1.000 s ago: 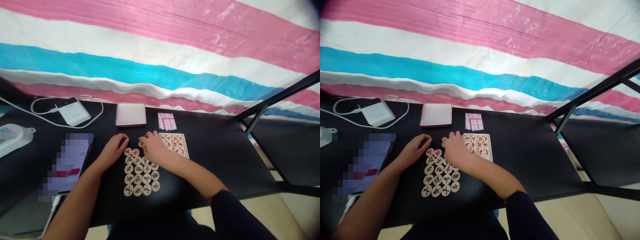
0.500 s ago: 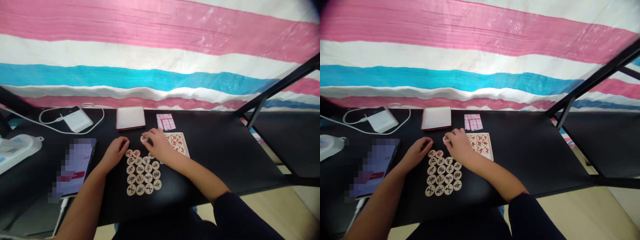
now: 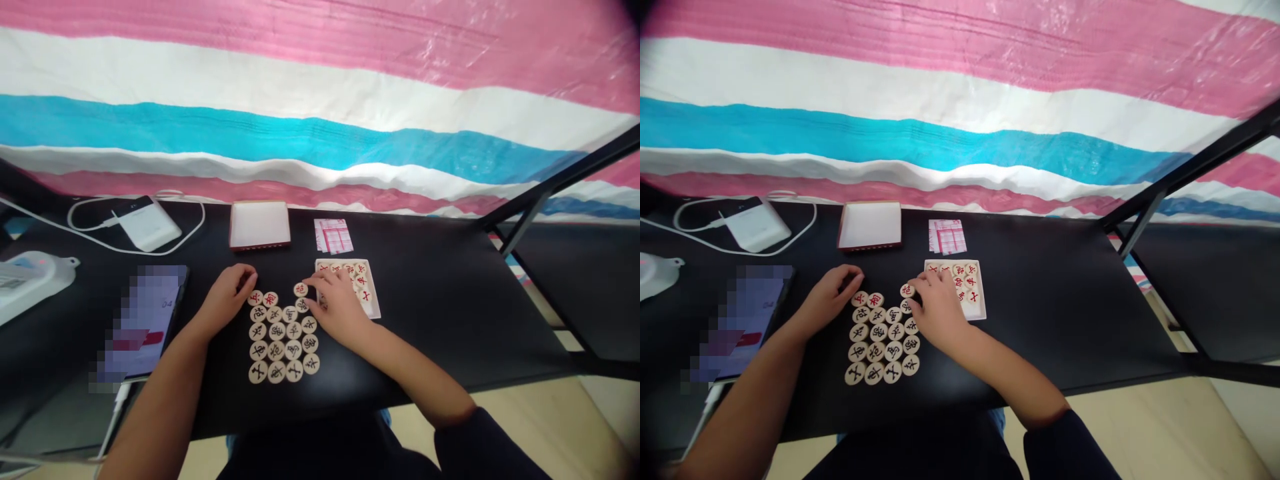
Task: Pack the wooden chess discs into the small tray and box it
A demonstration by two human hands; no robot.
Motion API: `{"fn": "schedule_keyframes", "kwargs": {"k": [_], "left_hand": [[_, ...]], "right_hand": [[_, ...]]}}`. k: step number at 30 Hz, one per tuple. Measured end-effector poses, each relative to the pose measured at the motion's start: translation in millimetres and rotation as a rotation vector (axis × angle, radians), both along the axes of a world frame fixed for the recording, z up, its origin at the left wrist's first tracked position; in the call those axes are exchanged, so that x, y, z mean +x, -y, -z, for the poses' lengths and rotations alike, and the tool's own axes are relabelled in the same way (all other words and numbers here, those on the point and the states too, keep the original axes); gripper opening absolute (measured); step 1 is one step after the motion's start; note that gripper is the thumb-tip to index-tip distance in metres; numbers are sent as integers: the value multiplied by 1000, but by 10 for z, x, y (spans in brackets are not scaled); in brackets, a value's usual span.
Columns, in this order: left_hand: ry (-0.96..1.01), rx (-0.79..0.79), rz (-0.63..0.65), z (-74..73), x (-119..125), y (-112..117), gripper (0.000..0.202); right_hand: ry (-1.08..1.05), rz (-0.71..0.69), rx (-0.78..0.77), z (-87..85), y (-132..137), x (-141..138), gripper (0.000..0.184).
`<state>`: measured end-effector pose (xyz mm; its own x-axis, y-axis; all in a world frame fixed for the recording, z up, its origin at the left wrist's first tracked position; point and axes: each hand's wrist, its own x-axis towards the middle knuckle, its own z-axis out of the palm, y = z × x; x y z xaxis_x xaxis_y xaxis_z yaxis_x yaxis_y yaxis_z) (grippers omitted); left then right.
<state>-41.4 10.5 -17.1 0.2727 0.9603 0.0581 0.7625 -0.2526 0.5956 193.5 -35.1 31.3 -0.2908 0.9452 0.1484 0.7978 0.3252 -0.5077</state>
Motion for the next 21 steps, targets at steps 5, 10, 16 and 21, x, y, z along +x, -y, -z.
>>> {"fn": "schedule_keyframes", "kwargs": {"k": [5,10,16,21], "left_hand": [[9,-2,4,-21,2,0,26],[1,3,25,-4,-6,-7,26],[-16,13,30,25,-16,-26,26],[-5,11,32,3,2,-19,25]], "right_hand": [[150,-16,-50,9,-94,-184,22],[319,56,-81,-13,-130,-307,21],[254,94,6,-16,-155,-350,18],[13,244,93,-183,36,48,16]]}}
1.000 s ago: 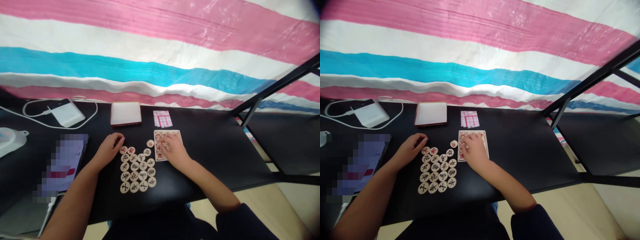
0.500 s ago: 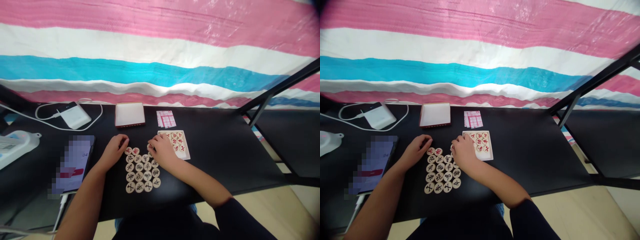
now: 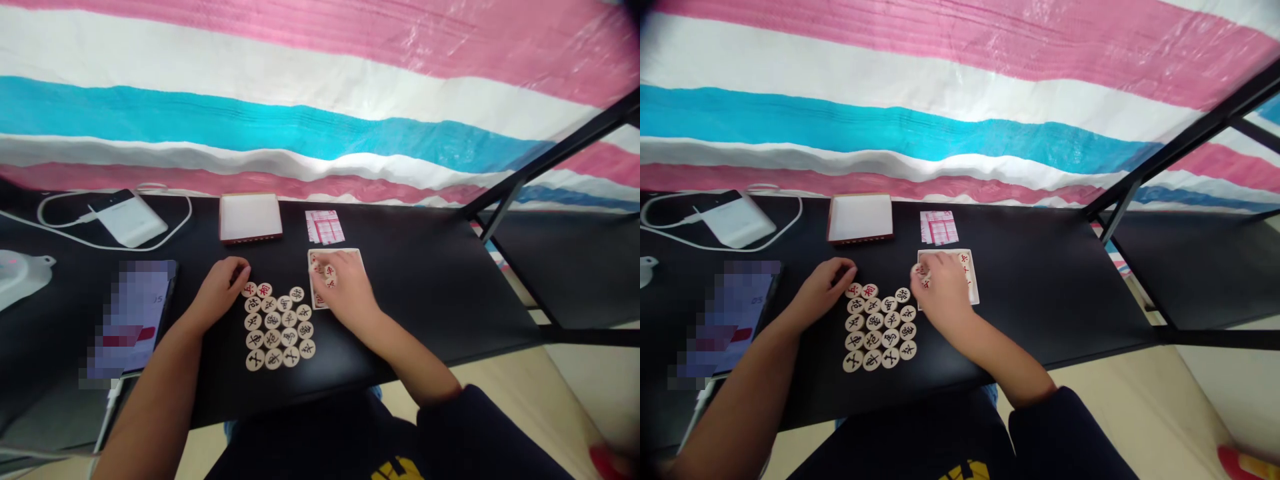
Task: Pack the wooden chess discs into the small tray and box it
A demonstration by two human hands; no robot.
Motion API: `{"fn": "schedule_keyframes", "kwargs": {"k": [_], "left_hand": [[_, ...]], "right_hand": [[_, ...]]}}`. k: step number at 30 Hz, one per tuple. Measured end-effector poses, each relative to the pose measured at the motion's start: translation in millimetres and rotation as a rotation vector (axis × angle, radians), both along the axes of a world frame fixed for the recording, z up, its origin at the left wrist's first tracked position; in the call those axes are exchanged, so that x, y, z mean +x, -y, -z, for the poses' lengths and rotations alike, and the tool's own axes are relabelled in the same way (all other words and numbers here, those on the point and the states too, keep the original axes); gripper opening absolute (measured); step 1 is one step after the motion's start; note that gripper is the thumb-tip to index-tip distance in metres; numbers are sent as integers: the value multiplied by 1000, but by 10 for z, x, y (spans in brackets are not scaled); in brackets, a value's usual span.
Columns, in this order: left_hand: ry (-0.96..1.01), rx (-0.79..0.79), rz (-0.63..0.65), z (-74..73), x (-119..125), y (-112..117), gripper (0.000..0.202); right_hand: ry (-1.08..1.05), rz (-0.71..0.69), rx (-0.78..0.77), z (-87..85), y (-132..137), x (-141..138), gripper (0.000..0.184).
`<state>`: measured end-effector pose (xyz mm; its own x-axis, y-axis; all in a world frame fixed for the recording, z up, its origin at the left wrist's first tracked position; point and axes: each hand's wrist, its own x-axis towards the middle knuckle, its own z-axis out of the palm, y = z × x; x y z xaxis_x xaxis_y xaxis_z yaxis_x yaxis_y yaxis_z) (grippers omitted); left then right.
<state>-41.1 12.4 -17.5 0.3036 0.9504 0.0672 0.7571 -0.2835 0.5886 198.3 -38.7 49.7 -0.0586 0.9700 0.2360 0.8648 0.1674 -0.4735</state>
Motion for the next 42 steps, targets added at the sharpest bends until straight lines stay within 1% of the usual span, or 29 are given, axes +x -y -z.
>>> {"fn": "schedule_keyframes", "kwargs": {"k": [1,3,6,9,15,18,20,23,26,28,30,32,34,36,38,40,42], "left_hand": [[-3,3,2,-5,6,2,25],[-17,13,4,-10,14,3,25],[-36,18,9,-2,16,3,25],[-44,19,5,13,4,8,26],[-64,14,-12,12,7,12,27],[-67,-24,-24,-32,12,20,30],[-27,-70,-10,-87,-10,44,33],[14,-112,97,-190,-102,111,37],[-7,-134,253,-262,-222,190,37],[-5,-150,332,-271,-283,223,39],[-4,-142,378,-246,-310,232,41],[-13,-104,372,-202,-304,224,40],[-15,-59,329,-165,-277,210,38],[-3,-21,272,-163,-237,206,37],[16,30,202,-206,-183,222,37],[40,96,139,-283,-104,265,35],[83,145,125,-368,5,332,34]], "right_hand": [[-18,38,-10,-14,65,107,17],[-21,109,-92,1,193,288,22],[0,134,-192,94,331,407,20],[2,105,-182,167,384,378,13],[-33,50,-173,176,377,319,5],[-48,57,-183,183,369,308,7],[-67,82,-177,181,369,290,9],[-122,93,-131,161,366,250,9],[-180,42,-98,134,340,191,11],[-199,5,-89,123,310,135,12],[-205,-28,-91,119,282,64,13],[-204,-59,-108,113,263,-14,13],[-204,-94,-121,93,250,-90,13],[-219,-124,-119,53,235,-159,13],[-257,-145,-124,2,211,-224,11],[-305,-144,-151,-37,180,-291,9],[-360,-149,-201,-49,152,-365,16]]}}
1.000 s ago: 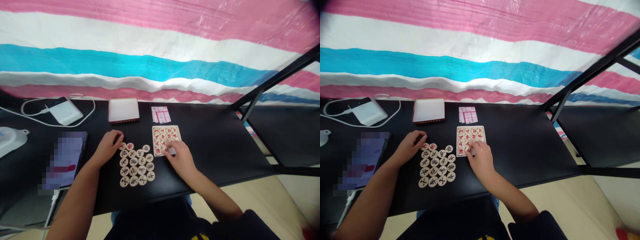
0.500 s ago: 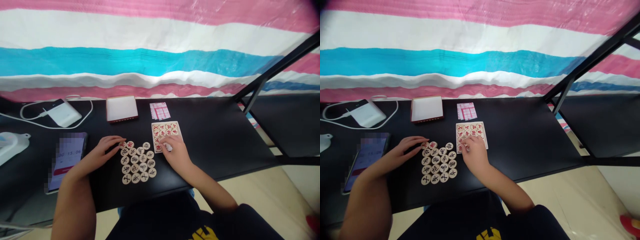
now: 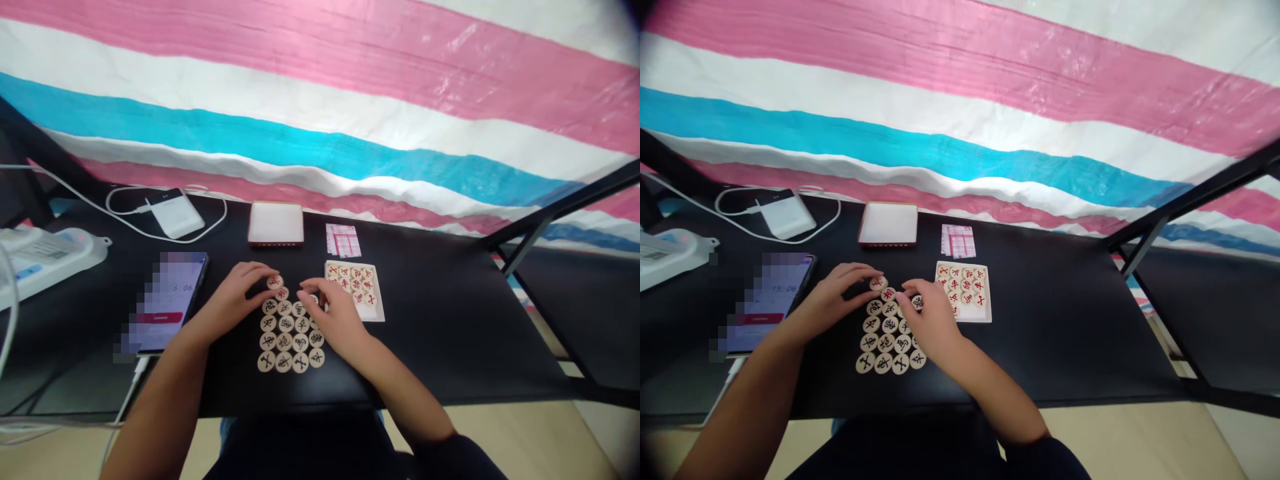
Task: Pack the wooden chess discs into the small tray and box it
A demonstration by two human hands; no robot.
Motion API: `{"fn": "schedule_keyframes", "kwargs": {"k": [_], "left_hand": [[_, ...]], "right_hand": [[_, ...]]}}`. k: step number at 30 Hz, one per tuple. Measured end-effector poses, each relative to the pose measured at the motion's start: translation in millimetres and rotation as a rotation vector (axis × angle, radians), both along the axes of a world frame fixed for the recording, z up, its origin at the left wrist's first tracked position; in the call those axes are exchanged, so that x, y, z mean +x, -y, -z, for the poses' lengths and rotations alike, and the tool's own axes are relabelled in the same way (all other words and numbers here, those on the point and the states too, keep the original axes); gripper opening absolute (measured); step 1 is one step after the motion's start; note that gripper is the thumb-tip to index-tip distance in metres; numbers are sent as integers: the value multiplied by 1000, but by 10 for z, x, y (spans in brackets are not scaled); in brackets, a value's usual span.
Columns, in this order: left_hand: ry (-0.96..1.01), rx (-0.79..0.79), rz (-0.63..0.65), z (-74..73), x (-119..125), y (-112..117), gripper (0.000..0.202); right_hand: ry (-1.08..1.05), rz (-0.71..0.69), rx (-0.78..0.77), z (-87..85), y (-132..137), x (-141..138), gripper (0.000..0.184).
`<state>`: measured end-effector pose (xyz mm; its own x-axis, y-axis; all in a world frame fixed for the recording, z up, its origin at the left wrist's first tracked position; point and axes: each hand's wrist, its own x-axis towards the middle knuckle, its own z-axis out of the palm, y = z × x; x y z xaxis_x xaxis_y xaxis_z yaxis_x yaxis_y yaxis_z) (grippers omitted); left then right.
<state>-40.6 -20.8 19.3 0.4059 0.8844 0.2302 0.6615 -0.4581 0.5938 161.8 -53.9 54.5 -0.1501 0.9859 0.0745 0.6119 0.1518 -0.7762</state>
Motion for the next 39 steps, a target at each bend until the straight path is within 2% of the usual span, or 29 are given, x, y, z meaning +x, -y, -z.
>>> {"fn": "schedule_keyframes", "kwargs": {"k": [2,6,11,13,17,22,26,31,35,39], "left_hand": [[39,3,48,-66,122,75,34],[64,17,135,-81,278,159,32],[-15,33,30,95,246,50,31],[-61,19,13,184,216,-7,29],[-103,-2,9,298,196,-51,31],[-89,-54,34,245,211,-45,33],[-86,-113,22,195,193,-56,37],[-87,-127,45,213,159,-57,39],[-97,-106,55,220,173,-48,35],[-85,-114,66,220,185,-55,27]], "right_hand": [[-60,-15,-66,16,-13,-66,21],[-164,48,-102,50,9,-39,15],[-134,352,-26,61,110,492,17],[-43,405,-31,100,170,732,19],[97,381,-48,228,283,938,17],[182,366,78,329,324,874,13],[228,397,117,344,328,881,10],[256,370,114,354,334,919,10],[225,325,88,350,321,902,11],[182,349,56,343,323,895,11]]}}
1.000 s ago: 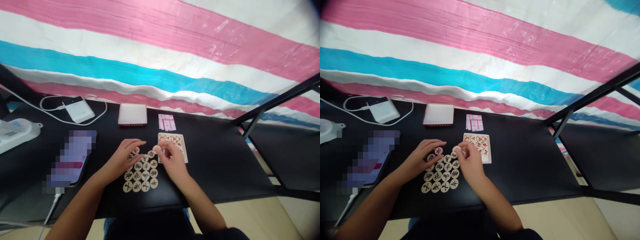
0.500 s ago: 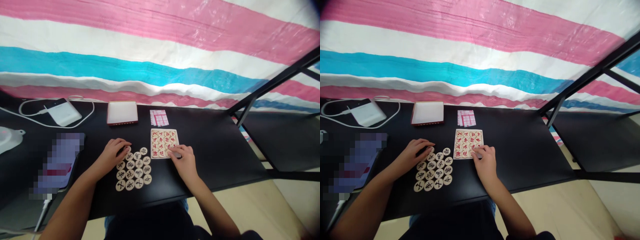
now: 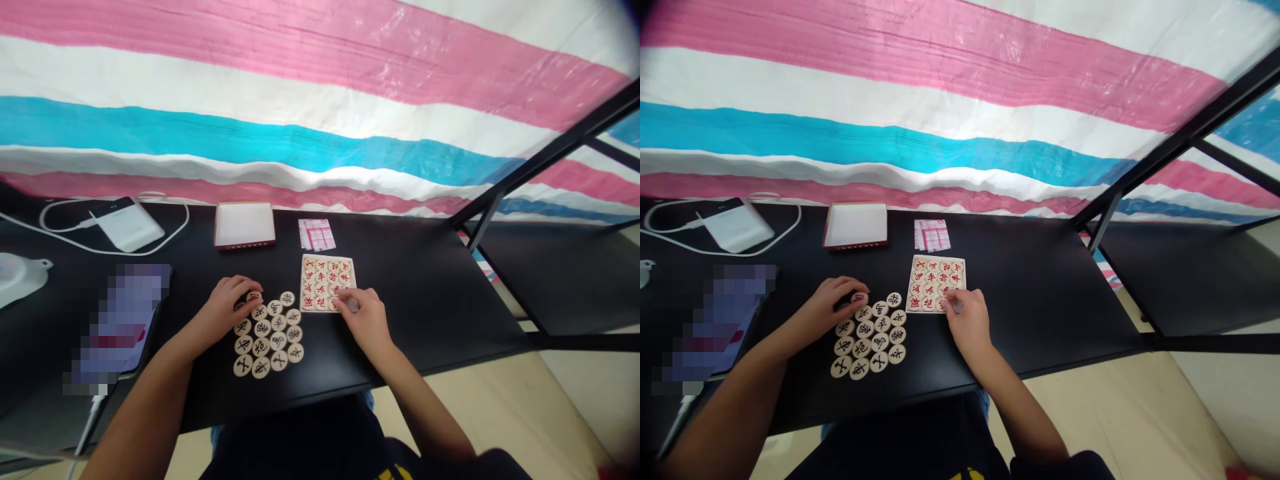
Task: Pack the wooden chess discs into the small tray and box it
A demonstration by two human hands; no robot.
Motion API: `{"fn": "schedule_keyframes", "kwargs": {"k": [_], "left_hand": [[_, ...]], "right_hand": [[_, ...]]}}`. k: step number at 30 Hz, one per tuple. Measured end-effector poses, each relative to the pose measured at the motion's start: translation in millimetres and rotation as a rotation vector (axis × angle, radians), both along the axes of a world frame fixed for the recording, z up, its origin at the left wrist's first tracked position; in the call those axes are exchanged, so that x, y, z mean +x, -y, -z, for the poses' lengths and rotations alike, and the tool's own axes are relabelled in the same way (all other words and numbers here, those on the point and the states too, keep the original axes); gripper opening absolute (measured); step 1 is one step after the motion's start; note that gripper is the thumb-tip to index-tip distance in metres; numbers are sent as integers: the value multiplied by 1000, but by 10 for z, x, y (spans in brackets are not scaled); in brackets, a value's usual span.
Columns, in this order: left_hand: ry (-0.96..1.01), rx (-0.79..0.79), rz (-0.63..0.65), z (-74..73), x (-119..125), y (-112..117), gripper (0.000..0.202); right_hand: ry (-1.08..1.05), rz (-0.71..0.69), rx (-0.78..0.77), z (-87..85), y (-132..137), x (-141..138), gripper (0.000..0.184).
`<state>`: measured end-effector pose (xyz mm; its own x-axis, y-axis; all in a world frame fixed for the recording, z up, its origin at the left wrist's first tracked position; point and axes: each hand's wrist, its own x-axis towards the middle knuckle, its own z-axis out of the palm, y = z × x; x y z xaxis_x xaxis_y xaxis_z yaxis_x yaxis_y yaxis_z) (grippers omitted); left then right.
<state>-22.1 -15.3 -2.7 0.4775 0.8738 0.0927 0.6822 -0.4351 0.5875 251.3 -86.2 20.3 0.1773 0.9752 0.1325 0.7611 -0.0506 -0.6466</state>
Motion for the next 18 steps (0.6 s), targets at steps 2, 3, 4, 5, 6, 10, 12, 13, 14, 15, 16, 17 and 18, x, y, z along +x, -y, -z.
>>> {"fn": "schedule_keyframes", "kwargs": {"k": [2,3,4,5,6,10,12,13,14,15,16,17,18], "left_hand": [[6,-5,-1,-24,3,5,23],[14,-2,-7,-46,5,13,22],[29,3,-22,-74,10,26,21],[50,8,-42,-107,18,43,21],[77,12,-69,-141,28,64,21],[208,-64,-97,-260,87,159,24],[283,-95,-37,-293,116,193,22],[317,-92,-3,-302,127,202,20],[344,-78,24,-307,135,206,19],[364,-61,49,-308,140,206,19],[377,-49,70,-307,141,204,19],[384,-46,87,-304,141,202,20],[389,-52,99,-299,139,199,21]], "right_hand": [[5,17,17,-30,1,-3,10],[13,21,38,-57,-3,-14,9],[18,22,64,-89,-12,-37,9],[13,18,89,-126,-26,-75,8],[-5,1,107,-162,-46,-130,8],[-163,-188,40,-255,-155,-481,10],[-242,-316,-53,-256,-199,-663,12],[-275,-364,-95,-248,-213,-734,14],[-302,-394,-128,-239,-221,-789,15],[-325,-403,-152,-230,-225,-825,15],[-346,-402,-170,-222,-225,-844,16],[-366,-396,-182,-216,-222,-849,15],[-388,-387,-190,-213,-219,-844,14]]}}
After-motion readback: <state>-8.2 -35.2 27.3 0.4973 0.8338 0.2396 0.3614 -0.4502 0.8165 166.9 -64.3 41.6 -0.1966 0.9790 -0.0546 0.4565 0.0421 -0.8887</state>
